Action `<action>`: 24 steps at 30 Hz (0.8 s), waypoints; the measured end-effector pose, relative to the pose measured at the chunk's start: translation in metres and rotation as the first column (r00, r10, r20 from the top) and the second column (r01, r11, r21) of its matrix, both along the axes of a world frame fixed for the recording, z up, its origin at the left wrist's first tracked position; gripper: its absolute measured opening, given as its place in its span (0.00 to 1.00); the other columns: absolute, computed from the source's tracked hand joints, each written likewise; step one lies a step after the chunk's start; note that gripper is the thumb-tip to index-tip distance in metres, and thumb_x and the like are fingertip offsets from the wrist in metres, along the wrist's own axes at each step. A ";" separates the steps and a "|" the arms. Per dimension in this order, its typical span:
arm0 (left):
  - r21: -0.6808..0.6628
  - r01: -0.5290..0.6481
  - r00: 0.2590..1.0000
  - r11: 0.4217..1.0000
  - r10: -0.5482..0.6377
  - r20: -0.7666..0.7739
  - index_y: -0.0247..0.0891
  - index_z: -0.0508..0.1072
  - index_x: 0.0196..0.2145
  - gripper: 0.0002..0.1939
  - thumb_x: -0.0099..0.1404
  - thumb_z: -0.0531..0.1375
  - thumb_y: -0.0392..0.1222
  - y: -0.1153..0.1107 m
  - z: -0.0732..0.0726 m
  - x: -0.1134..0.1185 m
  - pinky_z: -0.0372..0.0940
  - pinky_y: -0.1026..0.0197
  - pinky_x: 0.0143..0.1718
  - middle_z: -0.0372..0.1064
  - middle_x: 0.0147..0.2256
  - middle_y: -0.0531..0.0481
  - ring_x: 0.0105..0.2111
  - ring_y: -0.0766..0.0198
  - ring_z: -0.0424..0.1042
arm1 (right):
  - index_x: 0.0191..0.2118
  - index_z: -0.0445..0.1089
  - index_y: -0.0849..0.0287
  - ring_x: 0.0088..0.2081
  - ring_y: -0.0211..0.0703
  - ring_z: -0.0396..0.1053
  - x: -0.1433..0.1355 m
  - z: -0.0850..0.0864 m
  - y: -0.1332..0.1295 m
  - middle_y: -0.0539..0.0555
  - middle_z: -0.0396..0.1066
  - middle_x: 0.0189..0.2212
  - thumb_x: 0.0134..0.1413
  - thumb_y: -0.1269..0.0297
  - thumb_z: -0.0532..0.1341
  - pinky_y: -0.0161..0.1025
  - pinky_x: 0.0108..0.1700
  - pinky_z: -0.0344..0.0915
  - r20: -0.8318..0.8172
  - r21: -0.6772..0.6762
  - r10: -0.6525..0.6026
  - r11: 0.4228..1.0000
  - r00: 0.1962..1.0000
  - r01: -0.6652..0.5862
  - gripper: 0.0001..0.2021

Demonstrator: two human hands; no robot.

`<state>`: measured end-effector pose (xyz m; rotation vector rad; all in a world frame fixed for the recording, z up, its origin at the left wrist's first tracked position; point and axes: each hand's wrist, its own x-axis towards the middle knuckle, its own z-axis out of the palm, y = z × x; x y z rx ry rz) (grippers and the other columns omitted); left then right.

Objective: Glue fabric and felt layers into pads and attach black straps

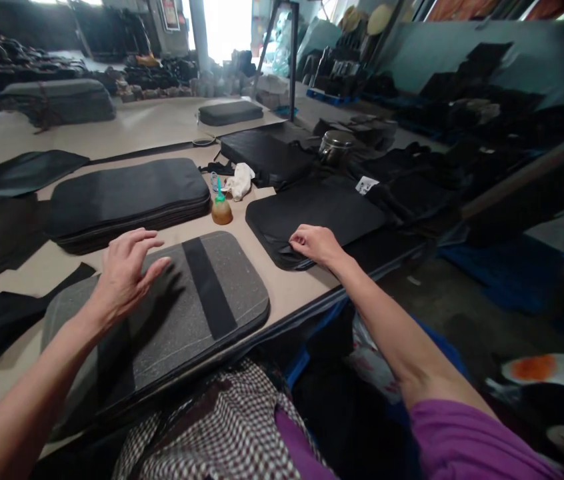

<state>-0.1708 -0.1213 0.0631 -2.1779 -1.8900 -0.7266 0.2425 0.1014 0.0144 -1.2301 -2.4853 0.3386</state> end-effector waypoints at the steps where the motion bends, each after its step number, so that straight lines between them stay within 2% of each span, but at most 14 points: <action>1: -0.001 0.022 1.000 1.000 -0.022 0.019 0.40 0.70 0.56 0.20 0.76 0.55 0.54 0.005 0.001 0.009 0.55 0.42 0.66 0.66 0.61 0.38 0.65 0.48 0.61 | 0.32 0.81 0.56 0.39 0.47 0.75 -0.001 -0.001 0.001 0.55 0.79 0.37 0.53 0.67 0.64 0.40 0.40 0.63 -0.030 -0.007 -0.015 1.000 0.999 0.014 0.06; 4: -0.026 0.094 0.988 0.995 -0.090 0.125 0.42 0.72 0.54 0.19 0.74 0.56 0.55 0.020 0.002 0.033 0.57 0.42 0.65 0.68 0.59 0.40 0.63 0.49 0.64 | 0.30 0.81 0.57 0.36 0.48 0.75 0.001 -0.002 0.009 0.55 0.79 0.33 0.46 0.67 0.65 0.40 0.39 0.64 -0.144 -0.076 -0.070 0.995 0.987 0.059 0.06; 6: -0.071 0.157 0.958 0.985 -0.134 0.254 0.42 0.74 0.52 0.18 0.74 0.57 0.56 0.029 0.004 0.050 0.58 0.42 0.65 0.69 0.58 0.42 0.61 0.50 0.66 | 0.32 0.82 0.58 0.32 0.46 0.75 0.005 -0.002 0.015 0.54 0.79 0.29 0.47 0.64 0.64 0.39 0.36 0.65 -0.236 -0.155 -0.106 0.985 0.966 0.070 0.09; 8: -0.135 0.216 0.889 0.967 -0.138 0.436 0.42 0.75 0.51 0.18 0.72 0.59 0.56 0.038 0.005 0.071 0.59 0.44 0.65 0.71 0.56 0.43 0.59 0.51 0.68 | 0.34 0.81 0.60 0.28 0.43 0.73 0.011 0.000 0.016 0.54 0.78 0.26 0.51 0.60 0.63 0.38 0.32 0.65 -0.327 -0.226 -0.133 0.972 0.936 0.059 0.12; 10: -0.218 0.267 0.759 0.939 -0.065 0.648 0.41 0.76 0.51 0.20 0.71 0.61 0.57 0.048 0.005 0.095 0.62 0.46 0.63 0.74 0.54 0.43 0.56 0.52 0.71 | 0.35 0.80 0.62 0.27 0.41 0.72 0.014 0.003 0.011 0.54 0.78 0.26 0.53 0.57 0.62 0.37 0.30 0.65 -0.404 -0.266 -0.144 0.963 0.903 0.035 0.14; 11: -0.249 0.293 0.667 0.923 -0.011 0.745 0.40 0.76 0.51 0.21 0.70 0.62 0.58 0.053 0.005 0.108 0.63 0.47 0.63 0.75 0.54 0.42 0.55 0.52 0.72 | 0.35 0.80 0.62 0.27 0.41 0.72 0.014 0.004 0.005 0.54 0.78 0.27 0.53 0.56 0.62 0.37 0.30 0.65 -0.434 -0.277 -0.143 0.961 0.889 0.020 0.15; 14: -0.266 0.404 0.318 0.875 0.139 0.938 0.40 0.75 0.55 0.27 0.66 0.66 0.60 0.071 0.003 0.146 0.65 0.51 0.62 0.74 0.57 0.41 0.56 0.53 0.73 | 0.33 0.79 0.60 0.29 0.40 0.72 0.005 0.009 -0.021 0.53 0.78 0.28 0.51 0.58 0.64 0.36 0.32 0.66 -0.489 -0.284 -0.115 0.958 0.865 -0.033 0.11; 16: -0.254 0.489 0.115 0.834 0.227 0.967 0.40 0.75 0.55 0.29 0.64 0.68 0.61 0.083 0.000 0.168 0.68 0.53 0.58 0.75 0.56 0.40 0.54 0.54 0.75 | 0.32 0.79 0.59 0.30 0.39 0.72 -0.005 0.011 -0.043 0.51 0.77 0.29 0.51 0.60 0.65 0.35 0.33 0.67 -0.514 -0.273 -0.070 0.958 0.855 -0.085 0.08; 18: -0.273 0.528 0.011 0.804 0.315 0.949 0.37 0.77 0.51 0.30 0.60 0.71 0.61 0.093 -0.004 0.185 0.73 0.54 0.49 0.78 0.49 0.40 0.46 0.54 0.79 | 0.32 0.79 0.57 0.31 0.38 0.72 -0.013 0.014 -0.060 0.51 0.76 0.30 0.53 0.60 0.65 0.35 0.34 0.67 -0.544 -0.264 0.004 0.948 0.839 -0.176 0.07; 20: -0.302 0.479 -0.023 0.824 0.356 0.934 0.34 0.79 0.44 0.29 0.53 0.75 0.58 0.100 -0.010 0.195 0.73 0.55 0.41 0.80 0.41 0.40 0.36 0.55 0.79 | 0.35 0.79 0.57 0.33 0.40 0.73 -0.010 0.016 -0.065 0.51 0.77 0.33 0.58 0.57 0.64 0.36 0.37 0.68 -0.543 -0.278 0.068 0.926 0.837 -0.255 0.09; 21: -0.304 0.439 -0.037 0.846 0.355 0.934 0.33 0.79 0.41 0.28 0.50 0.77 0.55 0.102 -0.012 0.198 0.73 0.55 0.39 0.80 0.39 0.40 0.34 0.55 0.78 | 0.37 0.79 0.55 0.36 0.40 0.74 -0.004 0.017 -0.061 0.51 0.78 0.35 0.61 0.55 0.63 0.36 0.39 0.69 -0.499 -0.287 0.057 0.931 0.865 -0.227 0.11; 22: -0.296 0.403 -0.047 0.866 0.343 0.938 0.32 0.79 0.40 0.28 0.47 0.78 0.52 0.104 -0.015 0.199 0.72 0.55 0.38 0.80 0.37 0.41 0.32 0.55 0.78 | 0.39 0.80 0.53 0.39 0.42 0.75 0.006 0.017 -0.053 0.51 0.79 0.39 0.64 0.53 0.61 0.37 0.43 0.70 -0.424 -0.288 -0.001 0.948 0.906 -0.134 0.13; 23: -0.285 0.380 -0.051 0.880 0.328 0.943 0.32 0.79 0.40 0.28 0.45 0.78 0.50 0.104 -0.017 0.200 0.72 0.54 0.39 0.80 0.36 0.41 0.33 0.54 0.78 | 0.43 0.80 0.52 0.44 0.43 0.76 0.019 0.018 -0.041 0.52 0.79 0.43 0.66 0.51 0.59 0.38 0.48 0.71 -0.333 -0.269 -0.097 0.963 0.938 0.003 0.14; 24: -0.275 0.369 -0.046 0.888 0.313 0.949 0.32 0.79 0.40 0.28 0.45 0.78 0.49 0.104 -0.019 0.199 0.72 0.53 0.41 0.80 0.36 0.42 0.34 0.53 0.78 | 0.46 0.79 0.49 0.49 0.44 0.75 0.034 0.017 -0.026 0.52 0.78 0.48 0.67 0.50 0.57 0.39 0.53 0.69 -0.216 -0.208 -0.250 0.956 0.944 0.206 0.15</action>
